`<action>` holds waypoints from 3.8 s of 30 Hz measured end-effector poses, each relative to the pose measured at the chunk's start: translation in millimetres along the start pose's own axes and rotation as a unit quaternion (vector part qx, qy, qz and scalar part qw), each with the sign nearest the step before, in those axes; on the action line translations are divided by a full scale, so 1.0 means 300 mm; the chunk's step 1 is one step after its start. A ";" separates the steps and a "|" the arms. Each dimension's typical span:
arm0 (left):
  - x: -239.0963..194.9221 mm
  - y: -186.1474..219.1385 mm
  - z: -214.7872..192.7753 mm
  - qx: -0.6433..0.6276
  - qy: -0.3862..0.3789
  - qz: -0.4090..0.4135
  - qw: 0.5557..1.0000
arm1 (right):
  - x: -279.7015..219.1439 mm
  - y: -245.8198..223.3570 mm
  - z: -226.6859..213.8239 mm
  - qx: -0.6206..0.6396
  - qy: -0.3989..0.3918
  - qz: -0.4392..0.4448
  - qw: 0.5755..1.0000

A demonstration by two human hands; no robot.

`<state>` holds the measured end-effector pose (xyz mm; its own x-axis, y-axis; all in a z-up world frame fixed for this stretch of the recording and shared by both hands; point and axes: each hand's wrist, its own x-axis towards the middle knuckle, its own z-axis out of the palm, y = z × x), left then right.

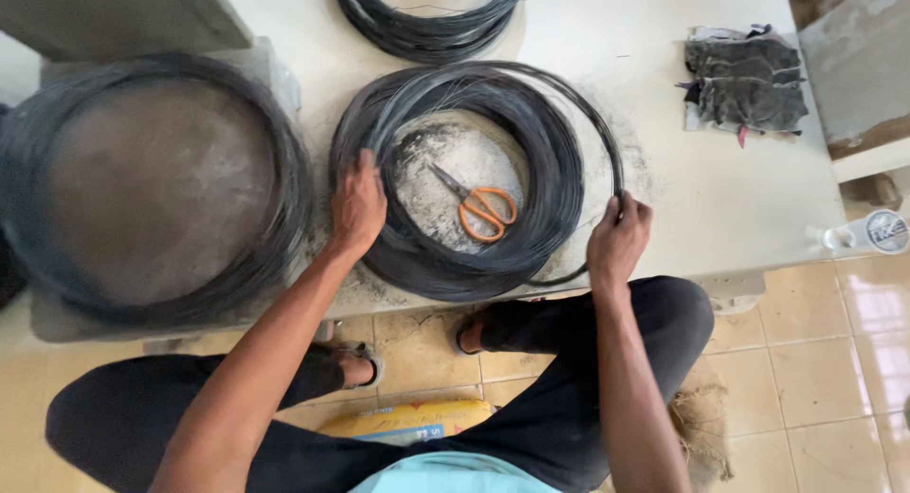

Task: The person sits on the floor and uses orange-handled scissors to cut a length of black wire from a coil. They then place the cut piece onto a separate pile of wire.

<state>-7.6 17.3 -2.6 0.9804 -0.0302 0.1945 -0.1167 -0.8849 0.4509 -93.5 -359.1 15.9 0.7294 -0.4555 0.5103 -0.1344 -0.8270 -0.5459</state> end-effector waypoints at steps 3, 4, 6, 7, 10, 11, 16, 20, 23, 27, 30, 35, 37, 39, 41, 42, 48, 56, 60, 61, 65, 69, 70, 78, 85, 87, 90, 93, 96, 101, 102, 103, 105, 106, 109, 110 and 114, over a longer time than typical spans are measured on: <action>0.007 0.016 -0.041 -0.024 -0.067 -0.003 0.997 | 0.047 0.109 0.082 0.045 -0.113 0.052 0.991; 0.005 0.034 -0.062 -0.023 -0.066 -0.003 0.998 | 0.055 0.142 0.111 0.046 -0.113 0.052 0.991; 0.004 0.071 -0.096 -0.064 -0.117 -0.053 0.990 | 0.071 0.212 0.170 -0.056 -0.236 0.118 0.963; 0.016 0.052 -0.067 -0.064 -0.118 -0.053 0.990 | 0.042 0.131 0.139 -0.057 -0.236 0.119 0.963; 0.061 0.021 0.001 -0.055 -0.126 -0.098 0.986 | -0.050 -0.138 0.053 -0.059 -0.067 -0.139 0.986; 0.073 0.023 0.010 -0.050 -0.130 -0.097 0.986 | -0.096 -0.247 0.021 0.004 -0.227 -0.092 0.970; 0.125 -0.019 0.065 -0.014 -0.131 -0.075 0.988 | -0.341 -0.365 0.152 0.003 -0.410 -0.245 0.879; 0.047 0.108 -0.104 -0.003 -0.035 0.040 0.999 | -0.399 -0.300 0.285 -0.042 -0.405 -0.258 0.876; -0.022 0.235 -0.247 0.024 -0.038 0.247 0.968 | -0.370 -0.264 0.306 -0.029 -0.373 -0.289 0.881; -0.048 0.169 -0.091 0.115 -0.206 0.449 0.862 | -0.278 -0.314 0.200 0.028 -0.330 -0.311 0.891; -0.003 0.057 0.146 0.054 -0.161 0.467 0.868 | -0.250 -0.334 0.144 0.035 -0.313 -0.313 0.896; 0.073 0.136 0.128 0.139 -0.172 0.462 0.859 | -0.231 -0.394 -0.094 0.090 -0.128 -0.061 0.986; 0.074 0.203 0.041 0.152 -0.185 0.458 0.856 | -0.270 -0.327 -0.131 0.119 -0.054 0.116 0.985; 0.073 0.266 -0.026 0.150 -0.141 0.484 0.850 | -0.293 -0.251 -0.152 0.195 -0.179 0.380 0.886; 0.087 0.307 -0.053 0.144 -0.130 0.488 0.851 | -0.235 -0.308 -0.180 0.292 -0.301 0.458 0.784; 0.096 0.330 -0.065 0.138 -0.117 0.489 0.853 | -0.204 -0.335 -0.195 0.378 -0.411 0.513 0.652; 0.146 0.436 -0.111 0.098 -0.161 0.448 0.874 | -0.255 -0.259 -0.030 0.629 -0.345 0.424 0.553; 0.020 0.393 -0.094 0.067 -0.281 0.432 0.854 | 0.014 -0.022 0.093 0.649 -0.078 0.599 0.462; 0.016 0.223 0.128 0.122 -0.068 0.538 0.831 | 0.036 -0.068 0.052 0.527 -0.114 0.569 0.621; 0.008 0.259 0.066 0.122 -0.068 0.538 0.831 | 0.044 -0.043 0.081 0.527 -0.114 0.569 0.621; 0.024 0.311 -0.034 0.124 -0.094 0.512 0.845 | 0.044 -0.027 0.131 0.587 -0.027 0.536 0.606; 0.065 0.289 -0.063 0.136 -0.050 0.533 0.834 | 0.075 -0.127 0.047 0.622 -0.040 0.452 0.638; 0.067 0.305 -0.078 0.138 -0.048 0.535 0.832 | 0.076 -0.111 0.029 0.625 -0.039 0.450 0.636; 0.055 0.492 -0.153 0.080 0.094 0.565 0.816 | 0.134 -0.167 -0.288 0.633 -0.037 0.328 0.700; 0.173 0.696 -0.157 0.089 0.146 0.637 0.752 | 0.194 -0.136 -0.407 0.637 0.077 0.367 0.674; 0.232 0.739 -0.030 0.048 0.138 0.650 0.746 | 0.198 -0.089 -0.397 0.668 0.112 0.368 0.637; 0.307 0.760 0.210 0.034 0.072 0.659 0.748 | 0.166 0.055 -0.317 0.618 0.118 0.392 0.671; 0.335 0.762 0.578 0.078 0.132 0.585 0.797 | 0.117 0.245 -0.182 0.621 0.158 0.393 0.660; 0.200 0.847 0.495 0.062 -0.097 0.437 0.892 | 0.033 0.655 0.057 0.624 0.212 0.456 0.598; 0.010 0.783 0.330 -0.060 -0.166 0.426 0.887 | -0.122 0.885 0.258 0.594 0.321 0.544 0.498; -0.043 0.755 0.296 -0.105 -0.194 0.405 0.887 | -0.141 0.859 0.243 0.569 0.304 0.574 0.505; -0.087 0.722 0.283 -0.105 -0.200 0.403 0.887 | -0.138 0.880 0.237 0.564 0.304 0.578 0.505; -0.145 0.657 0.252 -0.071 -0.201 0.353 0.911 | -0.081 0.911 0.250 0.522 0.294 0.580 0.552; -0.169 0.628 0.231 -0.069 -0.198 0.353 0.912 | -0.072 0.921 0.252 0.525 0.292 0.578 0.552; -0.246 0.545 0.171 -0.068 -0.220 0.292 0.928 | -0.030 0.904 0.234 0.463 0.240 0.641 0.563; -0.272 0.520 0.153 -0.065 -0.216 0.286 0.931 | 0.000 0.868 0.217 0.457 0.218 0.653 0.563; -0.385 0.359 0.197 -0.033 -0.164 0.303 0.938 | 0.101 1.002 0.183 0.442 0.175 0.665 0.576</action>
<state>-124.0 -102.1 -28.0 0.7252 -0.6699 0.1593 -0.6679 -0.6280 0.3994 -75.1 -603.3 -169.2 0.1753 -0.6584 -0.7320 0.0888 0.7511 -0.6542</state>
